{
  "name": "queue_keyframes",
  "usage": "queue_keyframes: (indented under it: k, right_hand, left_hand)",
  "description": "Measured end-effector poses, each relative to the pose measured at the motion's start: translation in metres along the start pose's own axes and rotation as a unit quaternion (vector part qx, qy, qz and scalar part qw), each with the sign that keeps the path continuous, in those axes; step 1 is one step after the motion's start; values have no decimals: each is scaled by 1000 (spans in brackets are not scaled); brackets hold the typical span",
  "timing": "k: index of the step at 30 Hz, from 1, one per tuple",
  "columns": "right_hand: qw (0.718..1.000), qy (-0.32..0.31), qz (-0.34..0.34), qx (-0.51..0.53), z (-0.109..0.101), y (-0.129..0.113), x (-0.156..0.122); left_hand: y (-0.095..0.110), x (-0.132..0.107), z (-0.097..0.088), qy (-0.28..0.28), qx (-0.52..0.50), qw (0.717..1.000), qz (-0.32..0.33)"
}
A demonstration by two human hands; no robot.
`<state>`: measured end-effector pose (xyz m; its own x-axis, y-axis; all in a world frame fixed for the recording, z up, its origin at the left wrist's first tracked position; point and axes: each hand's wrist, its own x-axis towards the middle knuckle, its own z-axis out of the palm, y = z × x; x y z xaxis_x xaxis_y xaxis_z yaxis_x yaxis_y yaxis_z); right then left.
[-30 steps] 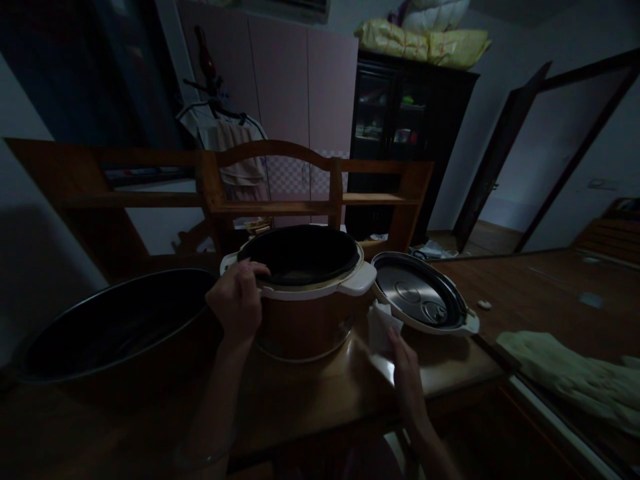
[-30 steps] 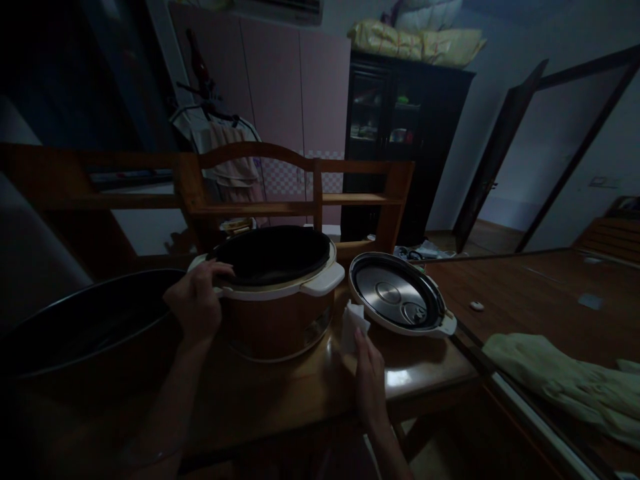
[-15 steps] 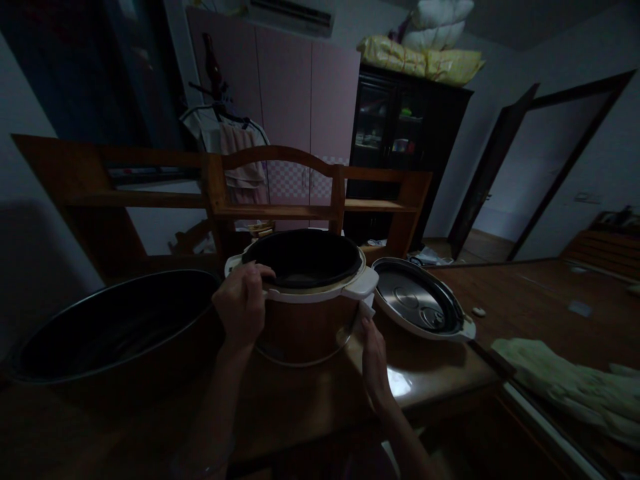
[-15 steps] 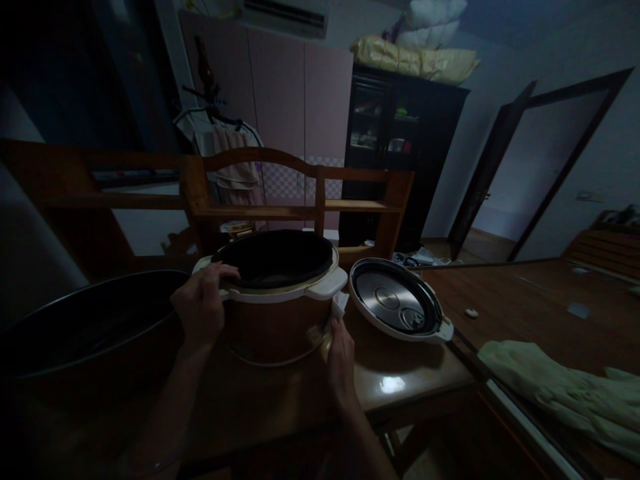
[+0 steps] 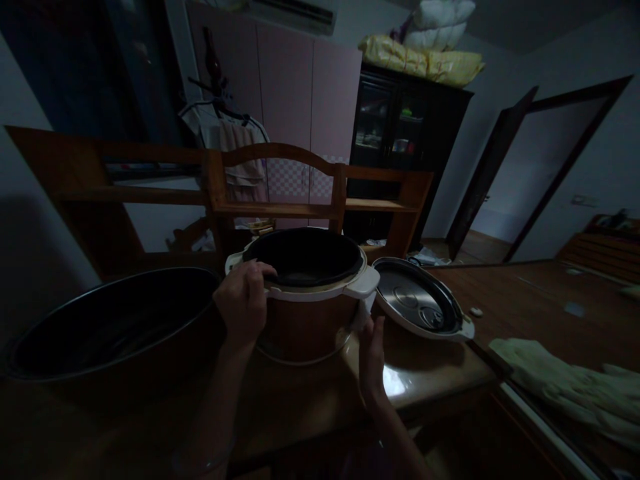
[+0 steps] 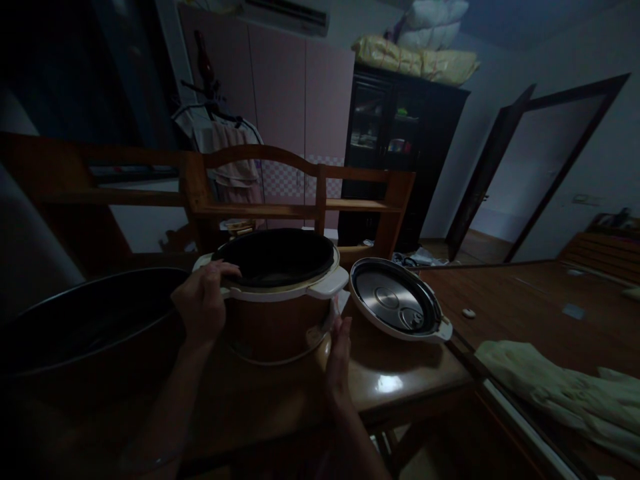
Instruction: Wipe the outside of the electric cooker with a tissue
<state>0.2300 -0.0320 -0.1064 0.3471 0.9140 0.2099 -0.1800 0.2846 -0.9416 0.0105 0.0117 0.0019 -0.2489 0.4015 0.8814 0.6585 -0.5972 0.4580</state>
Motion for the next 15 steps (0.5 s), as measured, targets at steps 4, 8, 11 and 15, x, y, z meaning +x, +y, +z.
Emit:
queue_keyframes:
  k: [4,8,11,15]
  right_hand:
    - [999,7,-46,0,4,-4,2]
    - [998,11,-55,-23,13,-8,0]
    - [998,2,-51,-45,22,-9,-5]
    - [997,4,-59,-49,38,-8,-13]
  left_hand:
    - [0,0,0,-1,6,1000,-5]
    - [0,0,-1,-5,14,1000,-3]
    - [0,0,-1,-10,13,1000,-4]
    - [0,0,-2,-9,7,1000,-2]
